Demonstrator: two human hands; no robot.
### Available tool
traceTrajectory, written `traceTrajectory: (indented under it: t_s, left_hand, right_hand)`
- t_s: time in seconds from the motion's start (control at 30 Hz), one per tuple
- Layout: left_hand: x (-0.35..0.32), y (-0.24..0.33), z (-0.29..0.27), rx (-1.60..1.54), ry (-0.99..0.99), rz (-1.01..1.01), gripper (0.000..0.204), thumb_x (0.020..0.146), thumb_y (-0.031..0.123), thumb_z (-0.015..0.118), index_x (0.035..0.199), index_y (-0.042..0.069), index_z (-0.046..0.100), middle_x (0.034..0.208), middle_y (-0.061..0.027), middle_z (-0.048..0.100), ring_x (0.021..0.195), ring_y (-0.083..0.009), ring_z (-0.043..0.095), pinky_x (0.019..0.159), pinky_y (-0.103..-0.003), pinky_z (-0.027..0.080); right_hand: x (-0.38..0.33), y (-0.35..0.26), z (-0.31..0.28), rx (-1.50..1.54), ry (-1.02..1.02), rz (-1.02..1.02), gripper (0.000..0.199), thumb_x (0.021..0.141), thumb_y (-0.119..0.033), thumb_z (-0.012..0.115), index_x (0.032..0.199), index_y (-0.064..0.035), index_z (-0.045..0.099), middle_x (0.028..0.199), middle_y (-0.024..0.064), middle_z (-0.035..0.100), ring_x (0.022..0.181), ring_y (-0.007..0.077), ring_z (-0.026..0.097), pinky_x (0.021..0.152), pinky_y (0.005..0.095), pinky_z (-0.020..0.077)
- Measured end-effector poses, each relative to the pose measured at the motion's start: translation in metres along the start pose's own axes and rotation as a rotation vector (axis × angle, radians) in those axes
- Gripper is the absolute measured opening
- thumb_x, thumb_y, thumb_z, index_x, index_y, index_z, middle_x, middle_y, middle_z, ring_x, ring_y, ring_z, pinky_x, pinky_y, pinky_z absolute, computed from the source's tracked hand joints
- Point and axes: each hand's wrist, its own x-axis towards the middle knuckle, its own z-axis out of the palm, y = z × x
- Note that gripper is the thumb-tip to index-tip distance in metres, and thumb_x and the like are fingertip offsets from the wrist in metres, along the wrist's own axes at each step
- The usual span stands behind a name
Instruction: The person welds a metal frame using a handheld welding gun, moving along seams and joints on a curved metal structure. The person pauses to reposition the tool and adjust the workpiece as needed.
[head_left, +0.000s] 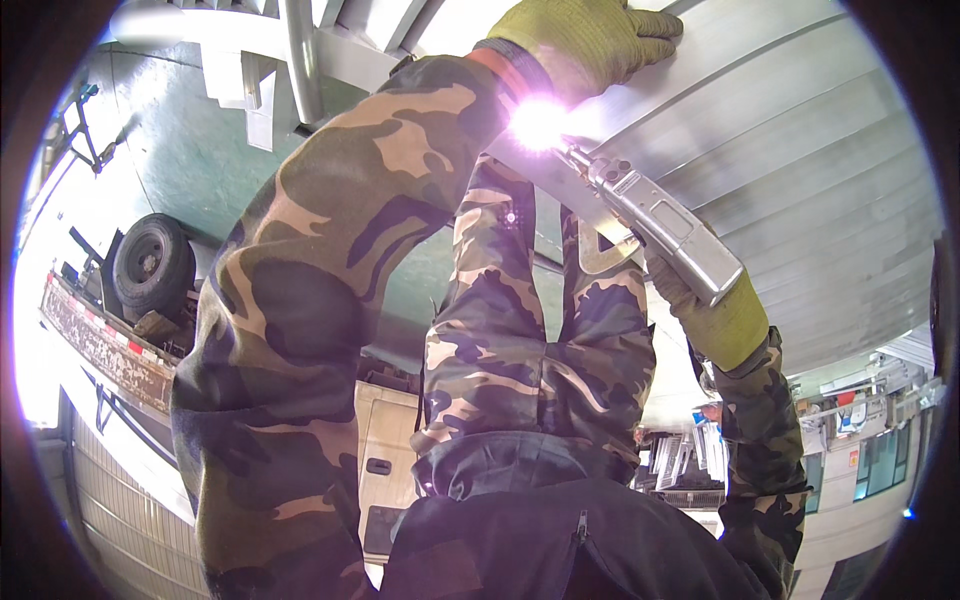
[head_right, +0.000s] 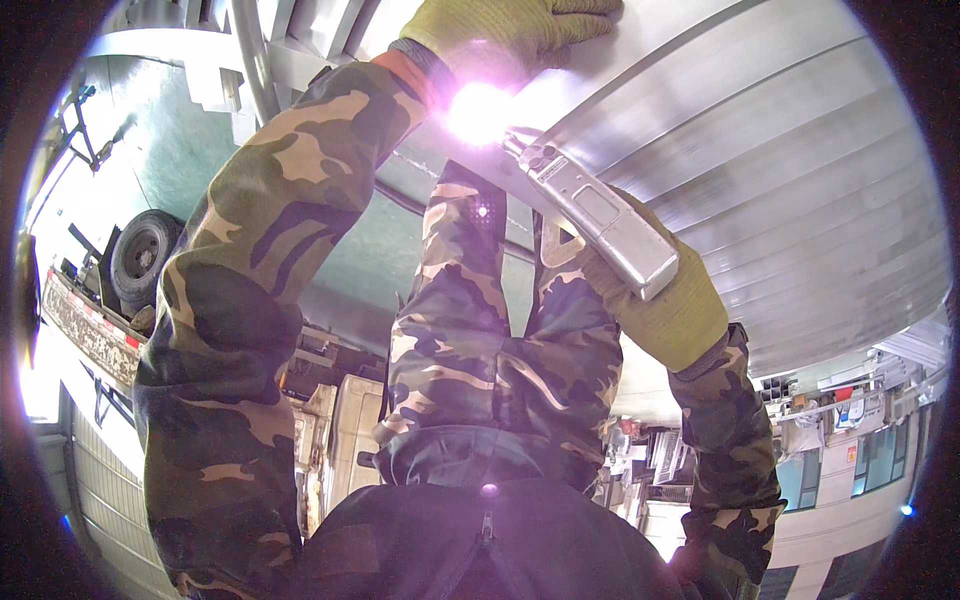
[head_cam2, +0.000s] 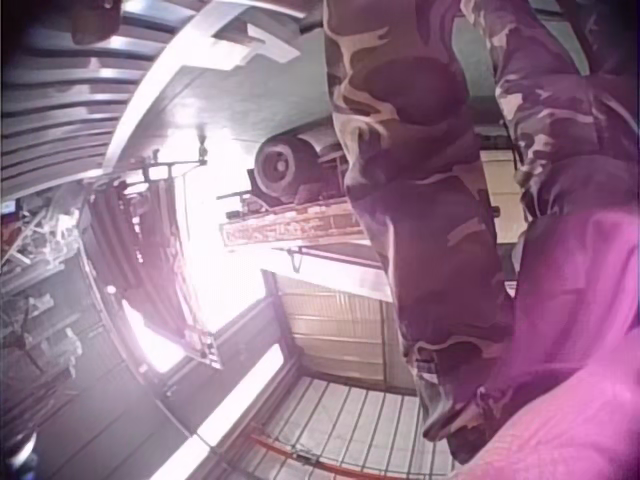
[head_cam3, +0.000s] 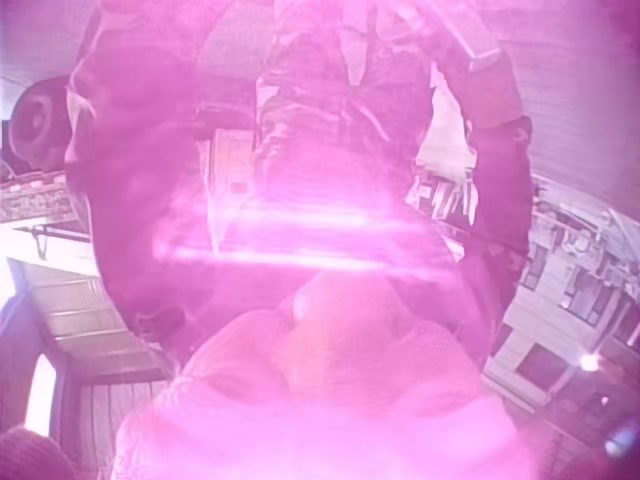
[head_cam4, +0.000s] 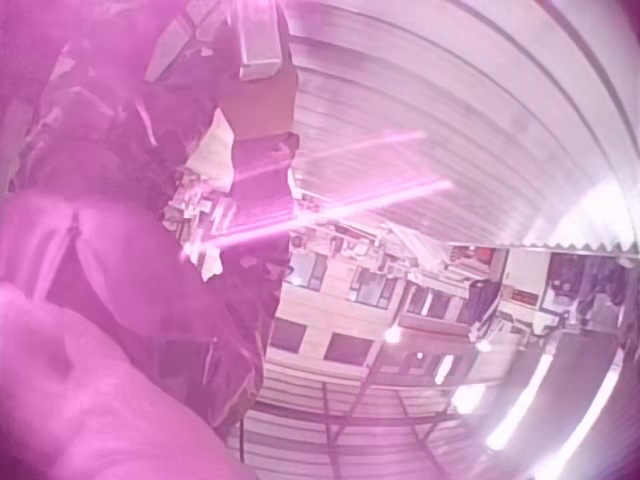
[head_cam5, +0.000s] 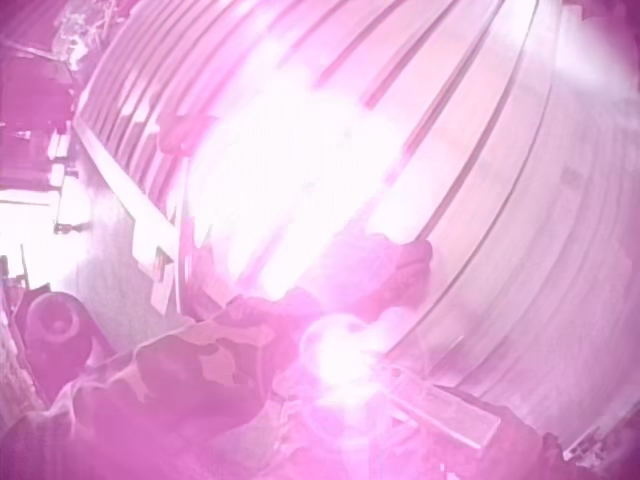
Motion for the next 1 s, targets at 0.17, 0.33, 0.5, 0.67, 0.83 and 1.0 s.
traceTrajectory:
  t_s: [0.17,0.33,0.5,0.67,0.83,1.0]
  left_hand:
    - [-0.003,0.0,-0.008,-0.082,-0.072,-0.092,0.027,0.096,0.02,0.06,0.121,0.012,0.069,0.125,-0.0035,0.068,0.085,-0.0222,0.07,0.074,-0.036,0.058]
    - [-0.001,0.002,-0.01,-0.209,-0.129,-0.174,0.027,0.097,0.021,0.059,0.121,0.011,0.069,0.122,-0.004,0.068,0.086,-0.0216,0.07,0.074,-0.035,0.058]
    - [-0.005,0.004,-0.015,-0.305,-0.182,-0.267,0.027,0.099,0.021,0.058,0.121,0.01,0.068,0.118,-0.0046,0.069,0.086,-0.021,0.069,0.075,-0.034,0.058]
    - [-0.005,0.003,-0.017,-0.37,-0.208,-0.319,0.026,0.1,0.021,0.058,0.121,0.01,0.067,0.115,-0.0051,0.069,0.086,-0.0205,0.069,0.075,-0.033,0.058]
    - [-0.003,0.004,-0.016,-0.416,-0.229,-0.349,0.026,0.101,0.022,0.057,0.122,0.009,0.067,0.111,-0.0057,0.069,0.086,-0.0199,0.069,0.075,-0.032,0.059]
    - [-0.002,0.004,-0.015,-0.453,-0.248,-0.375,0.026,0.103,0.022,0.056,0.122,0.008,0.066,0.107,-0.0062,0.069,0.086,-0.0193,0.068,0.075,-0.031,0.059]
  right_hand:
    - [-0.001,-0.01,-0.007,0.014,-0.079,0.095,0.043,0.101,-0.034,0.069,0.132,-0.0042,0.062,0.088,0.0058,0.066,0.066,0.0114,0.055,0.06,0.0288,0.0485]
    - [-0.003,-0.01,-0.009,-0.004,-0.058,0.06,0.044,0.101,-0.032,0.07,0.133,-0.0026,0.061,0.101,0.0117,0.072,0.087,0.0186,0.069,0.074,0.0317,0.0559]
    - [-0.005,-0.009,-0.011,0.017,-0.078,0.062,0.044,0.101,-0.03,0.07,0.133,-0.0018,0.06,0.107,0.0132,0.073,0.096,0.0208,0.07,0.08,0.0331,0.0566]
    - [-0.009,-0.006,-0.015,0.006,-0.097,0.126,0.054,0.098,-0.037,0.073,0.138,-0.0043,0.058,0.103,0.0139,0.075,0.097,0.0227,0.076,0.08,0.0341,0.0598]
    - [-0.013,-0.002,-0.014,0.023,-0.064,0.057,0.053,0.097,-0.029,0.075,0.139,-0.0031,0.057,0.107,0.0136,0.076,0.098,0.0208,0.075,0.081,0.0324,0.06]
    - [-0.016,-0.006,-0.016,-0.003,-0.076,0.077,0.043,0.098,-0.022,0.074,0.133,-0.0004,0.06,0.109,0.0138,0.073,0.097,0.0204,0.071,0.081,0.0325,0.0575]
